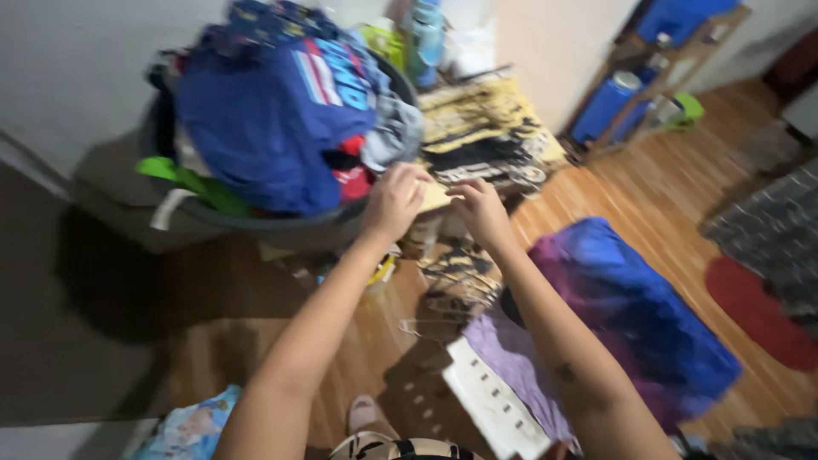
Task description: The person sorts through a pile of laundry, picks out individual garments, and places them onto hangers. They handle a purple t-shirt, a teal short, a patterned top, a blue t-shirt, and a red short, placing each onto a hanger and setting it aside.
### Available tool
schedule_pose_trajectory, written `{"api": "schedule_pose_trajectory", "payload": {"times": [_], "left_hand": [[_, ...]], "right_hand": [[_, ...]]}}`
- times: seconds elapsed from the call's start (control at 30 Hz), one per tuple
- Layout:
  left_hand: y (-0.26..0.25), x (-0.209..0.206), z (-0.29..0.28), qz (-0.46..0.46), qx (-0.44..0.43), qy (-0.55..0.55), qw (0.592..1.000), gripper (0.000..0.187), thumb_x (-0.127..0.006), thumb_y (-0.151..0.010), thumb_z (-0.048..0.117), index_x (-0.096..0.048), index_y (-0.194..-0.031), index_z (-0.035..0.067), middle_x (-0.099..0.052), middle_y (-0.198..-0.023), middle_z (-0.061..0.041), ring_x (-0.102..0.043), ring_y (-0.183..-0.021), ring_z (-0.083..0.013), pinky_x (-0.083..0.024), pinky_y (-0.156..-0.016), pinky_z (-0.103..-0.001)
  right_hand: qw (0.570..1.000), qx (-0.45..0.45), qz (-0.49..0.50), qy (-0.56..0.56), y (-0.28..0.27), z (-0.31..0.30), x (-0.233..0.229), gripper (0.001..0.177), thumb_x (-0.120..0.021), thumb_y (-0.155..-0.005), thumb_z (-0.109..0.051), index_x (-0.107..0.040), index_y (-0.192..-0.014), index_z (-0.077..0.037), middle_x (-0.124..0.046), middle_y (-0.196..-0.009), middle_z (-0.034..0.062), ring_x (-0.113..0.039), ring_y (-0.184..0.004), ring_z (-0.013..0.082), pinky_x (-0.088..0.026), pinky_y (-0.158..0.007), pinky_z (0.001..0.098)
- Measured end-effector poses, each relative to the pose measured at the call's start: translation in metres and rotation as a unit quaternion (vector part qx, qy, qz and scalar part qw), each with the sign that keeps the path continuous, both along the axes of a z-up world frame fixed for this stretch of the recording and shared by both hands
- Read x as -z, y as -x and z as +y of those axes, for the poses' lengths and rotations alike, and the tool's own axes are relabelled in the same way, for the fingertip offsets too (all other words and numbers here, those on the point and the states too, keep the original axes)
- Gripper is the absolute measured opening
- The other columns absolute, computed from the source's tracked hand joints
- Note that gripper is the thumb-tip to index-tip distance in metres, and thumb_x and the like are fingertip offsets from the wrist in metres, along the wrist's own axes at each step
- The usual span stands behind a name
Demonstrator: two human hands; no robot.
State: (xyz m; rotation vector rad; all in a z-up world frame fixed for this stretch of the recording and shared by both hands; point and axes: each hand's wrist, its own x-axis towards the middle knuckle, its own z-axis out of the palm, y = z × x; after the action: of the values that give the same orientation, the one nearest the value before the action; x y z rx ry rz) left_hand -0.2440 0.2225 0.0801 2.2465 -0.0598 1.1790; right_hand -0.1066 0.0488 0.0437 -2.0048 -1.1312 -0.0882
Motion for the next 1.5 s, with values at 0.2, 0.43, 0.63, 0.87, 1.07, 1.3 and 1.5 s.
{"api": "schedule_pose_trajectory", "payload": {"times": [0.2,0.43,0.63,0.87,1.07,1.3,1.5], "left_hand": [[0.043,-0.038,0.125,0.08,-0.216,-0.054,0.972,0.046,-0.075,-0.084,0.022,-0.06,-0.126,0.011,-0.056,-0.134,-0.01,-0.051,-0.13,-0.0338,-0.038,-0.11,-0.052],[0.048,-0.002,0.166,0.223,-0.257,-0.154,0.928,0.097,-0.08,-0.072,0.041,-0.035,-0.151,0.01,-0.029,-0.161,-0.014,-0.024,-0.151,-0.0397,-0.017,-0.117,-0.067],[0.052,0.019,0.162,0.139,-0.247,-0.146,0.948,0.091,-0.076,-0.079,0.037,-0.037,-0.157,0.012,-0.032,-0.164,-0.011,-0.028,-0.152,-0.0372,-0.019,-0.12,-0.067],[0.059,0.007,0.158,0.102,-0.221,-0.113,0.963,0.073,-0.07,-0.088,0.032,-0.043,-0.153,0.016,-0.037,-0.162,-0.008,-0.031,-0.152,-0.0337,-0.02,-0.122,-0.062],[0.064,0.002,0.16,0.111,-0.203,-0.059,0.971,0.058,-0.064,-0.091,0.023,-0.053,-0.149,0.018,-0.044,-0.159,-0.002,-0.035,-0.152,-0.0275,-0.02,-0.127,-0.054],[0.063,-0.001,0.166,0.031,-0.197,-0.029,0.979,0.034,-0.058,-0.095,0.019,-0.066,-0.127,0.01,-0.066,-0.135,-0.009,-0.057,-0.132,-0.0334,-0.04,-0.114,-0.05],[0.029,-0.037,0.239,0.034,-0.245,0.333,0.91,0.046,-0.046,-0.109,0.037,-0.065,-0.102,-0.004,-0.072,-0.103,-0.023,-0.07,-0.096,-0.0362,-0.052,-0.089,-0.044]], "right_hand": [[0.992,-0.074,-0.067,-0.075,0.05,0.137,-0.059,0.02,-0.072,-0.088,-0.008,-0.074,-0.108,-0.01,-0.067,-0.115,0.0113,-0.065,-0.111,0.0335,-0.052,-0.095,0.0396],[0.986,-0.075,-0.091,-0.114,0.073,0.266,-0.106,0.049,-0.077,-0.086,-0.013,-0.061,-0.132,-0.008,-0.057,-0.127,0.018,-0.056,-0.12,0.0422,-0.049,-0.101,0.0458],[0.985,0.075,-0.117,-0.101,0.046,0.349,-0.121,0.066,-0.083,-0.068,-0.017,-0.063,-0.13,-0.011,-0.052,-0.132,0.0189,-0.053,-0.116,0.0443,-0.046,-0.093,0.0495],[0.935,-0.013,0.01,-0.355,-0.091,0.402,-0.047,0.024,-0.047,-0.101,-0.016,-0.069,-0.106,-0.007,-0.067,-0.112,0.0103,-0.064,-0.111,0.0263,-0.05,-0.102,0.0413],[0.86,0.123,0.102,-0.484,-0.112,0.285,-0.009,0.024,-0.056,-0.117,-0.024,-0.06,-0.11,-0.002,-0.058,-0.1,0.0066,-0.053,-0.092,0.0168,-0.05,-0.086,0.0338],[0.982,0.168,-0.087,0.018,0.003,0.183,0.005,0.021,-0.074,-0.093,-0.028,-0.073,-0.106,-0.012,-0.071,-0.087,0.0218,-0.066,-0.082,0.0435,-0.051,-0.07,0.047],[0.911,0.03,-0.268,0.313,0.001,0.174,0.014,0.015,-0.064,-0.077,-0.014,-0.076,-0.084,-0.01,-0.074,-0.091,0.0139,-0.069,-0.095,0.0317,-0.045,-0.099,0.0461]]}}
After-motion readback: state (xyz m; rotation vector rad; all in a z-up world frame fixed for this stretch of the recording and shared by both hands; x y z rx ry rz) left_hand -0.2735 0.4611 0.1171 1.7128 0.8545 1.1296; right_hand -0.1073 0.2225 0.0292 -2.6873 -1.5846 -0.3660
